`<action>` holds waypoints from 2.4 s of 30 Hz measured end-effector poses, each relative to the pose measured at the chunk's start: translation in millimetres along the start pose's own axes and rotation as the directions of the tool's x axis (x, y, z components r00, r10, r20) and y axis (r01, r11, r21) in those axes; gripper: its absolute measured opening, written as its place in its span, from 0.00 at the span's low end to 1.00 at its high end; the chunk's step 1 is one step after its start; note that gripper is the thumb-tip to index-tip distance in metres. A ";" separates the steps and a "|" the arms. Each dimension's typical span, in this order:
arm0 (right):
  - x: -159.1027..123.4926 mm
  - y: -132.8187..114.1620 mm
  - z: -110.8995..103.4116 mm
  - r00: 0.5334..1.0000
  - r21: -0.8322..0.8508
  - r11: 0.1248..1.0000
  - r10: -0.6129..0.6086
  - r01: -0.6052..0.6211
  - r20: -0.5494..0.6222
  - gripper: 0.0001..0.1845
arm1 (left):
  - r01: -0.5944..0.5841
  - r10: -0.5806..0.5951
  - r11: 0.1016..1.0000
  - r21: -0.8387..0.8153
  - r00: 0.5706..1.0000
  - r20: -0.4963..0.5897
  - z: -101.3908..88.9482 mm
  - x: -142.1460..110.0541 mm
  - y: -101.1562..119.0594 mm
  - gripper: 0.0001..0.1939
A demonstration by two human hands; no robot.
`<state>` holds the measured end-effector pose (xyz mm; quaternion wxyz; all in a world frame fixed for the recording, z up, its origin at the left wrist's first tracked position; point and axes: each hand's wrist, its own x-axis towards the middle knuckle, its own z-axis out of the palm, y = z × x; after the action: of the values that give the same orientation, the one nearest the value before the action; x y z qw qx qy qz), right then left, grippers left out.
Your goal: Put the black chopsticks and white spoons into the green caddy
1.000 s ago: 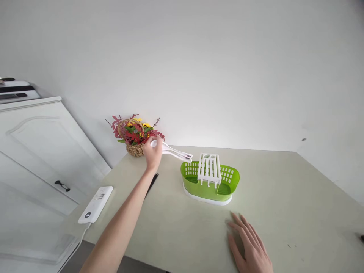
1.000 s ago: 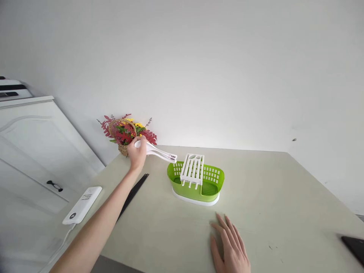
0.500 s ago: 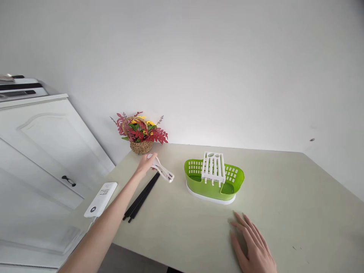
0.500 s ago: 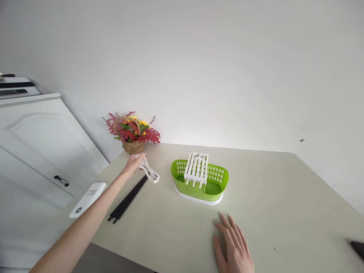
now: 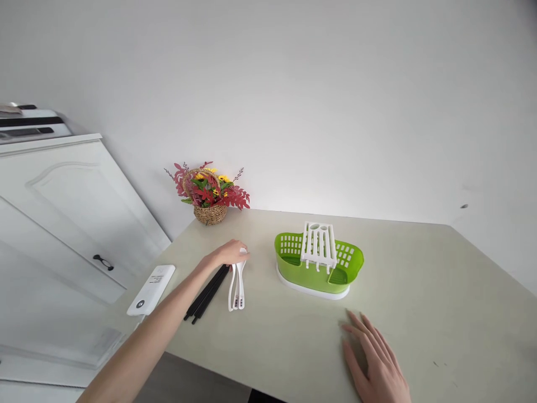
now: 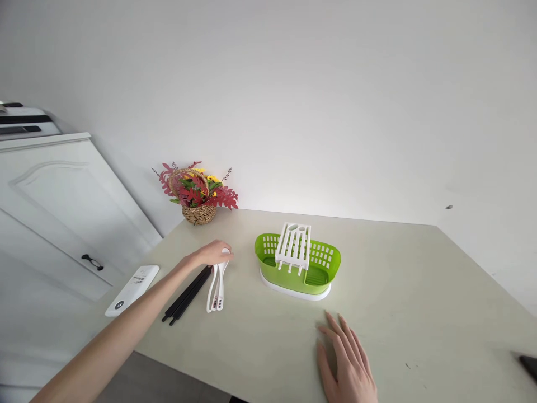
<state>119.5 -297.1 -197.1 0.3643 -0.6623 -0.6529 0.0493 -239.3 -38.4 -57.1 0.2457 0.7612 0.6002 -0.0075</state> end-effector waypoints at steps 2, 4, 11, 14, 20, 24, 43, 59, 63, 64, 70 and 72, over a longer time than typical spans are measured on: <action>-0.2 -0.3 0.2 1.000 -0.004 1.000 0.005 -0.005 -0.001 0.18 | 0.001 -0.002 0.999 0.049 1.000 0.019 3.2 -0.9 1.7 0.12; -0.4 -0.1 0.6 1.000 -0.008 1.000 0.010 -0.010 -0.003 0.18 | 0.002 -0.005 0.996 0.093 1.000 0.030 5.4 -2.1 4.0 0.12; -0.7 1.8 2.0 1.000 -0.013 1.000 0.008 -0.008 0.011 0.17 | -0.024 0.019 0.976 0.216 0.999 0.027 10.8 -1.2 12.8 0.15; -0.6 1.6 2.2 1.000 -0.017 1.000 0.007 -0.007 0.006 0.18 | -0.039 0.037 0.966 0.256 0.999 0.012 16.7 1.6 12.8 0.16; -0.4 2.4 3.2 1.000 -0.017 1.000 -0.002 0.002 0.007 0.18 | -0.028 0.067 0.942 0.336 0.992 -0.105 30.4 6.5 8.3 0.18; -0.8 4.6 4.6 1.000 -0.013 1.000 -0.019 0.019 -0.009 0.18 | 0.007 0.062 0.931 0.365 0.982 -0.177 37.7 7.5 7.5 0.19; -0.7 2.7 2.6 1.000 -0.002 1.000 0.001 -0.001 0.003 0.19 | 0.105 0.027 0.918 0.383 0.946 -0.323 62.2 8.3 21.0 0.20; -1.3 2.1 1.5 1.000 -0.013 1.000 -0.002 0.002 0.005 0.18 | 0.021 -0.125 0.987 -0.160 0.721 -0.681 7.4 0.6 30.2 0.23; -1.0 1.1 0.9 1.000 -0.015 1.000 -0.001 0.001 -0.001 0.18 | -0.236 -0.030 0.943 -0.236 0.646 -0.763 4.8 -10.4 67.6 0.17; -0.8 0.7 0.8 1.000 -0.013 1.000 0.002 -0.002 -0.003 0.18 | -0.300 0.014 0.927 -0.225 0.628 -0.778 4.4 -15.0 81.2 0.15; -0.6 0.2 1.4 1.000 -0.001 1.000 0.002 -0.002 -0.012 0.18 | -0.610 0.416 0.792 0.027 0.507 -0.755 11.6 -55.5 181.9 0.11; -0.5 0.7 1.4 1.000 0.001 1.000 0.002 -0.002 -0.006 0.18 | -0.630 0.530 0.764 0.139 0.490 -0.692 24.9 -66.1 210.5 0.14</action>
<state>119.2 -296.9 -198.8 0.3668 -0.6628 -0.6510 0.0479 -57.7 -141.5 18.1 0.0390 0.8438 0.3527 0.4027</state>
